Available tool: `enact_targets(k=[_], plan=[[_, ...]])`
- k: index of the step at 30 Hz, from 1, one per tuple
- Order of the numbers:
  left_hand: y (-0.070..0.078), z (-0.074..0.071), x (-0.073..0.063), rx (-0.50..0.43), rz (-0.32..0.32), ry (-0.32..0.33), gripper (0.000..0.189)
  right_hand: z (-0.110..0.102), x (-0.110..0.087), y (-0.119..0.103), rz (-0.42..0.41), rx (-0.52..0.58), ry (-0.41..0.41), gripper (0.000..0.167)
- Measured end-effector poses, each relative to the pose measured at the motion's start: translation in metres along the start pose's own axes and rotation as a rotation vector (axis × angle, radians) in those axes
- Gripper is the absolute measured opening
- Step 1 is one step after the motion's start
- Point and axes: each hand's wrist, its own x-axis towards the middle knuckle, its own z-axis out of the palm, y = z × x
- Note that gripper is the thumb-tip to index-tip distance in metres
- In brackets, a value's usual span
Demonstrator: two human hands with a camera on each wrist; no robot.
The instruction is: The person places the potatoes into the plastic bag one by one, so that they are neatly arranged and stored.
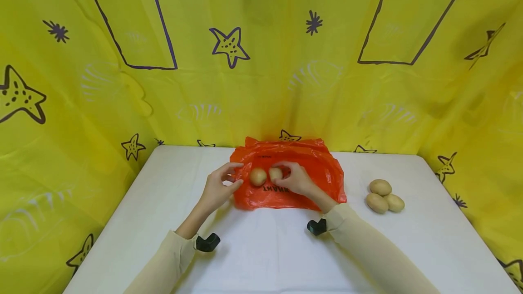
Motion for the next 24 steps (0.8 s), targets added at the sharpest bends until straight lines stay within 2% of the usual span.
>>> enact_targets(k=[10,24], plan=[[0.0031,0.0003,-0.0010,0.007,-0.017,-0.002,0.041,0.0035,0.0040,-0.0007,0.011,0.001,-0.001,0.041],[0.0004,0.0015,-0.0017,0.020,-0.004,-0.004,0.040,0.0057,0.0063,0.0026,-0.003,0.025,-0.022,0.041]])
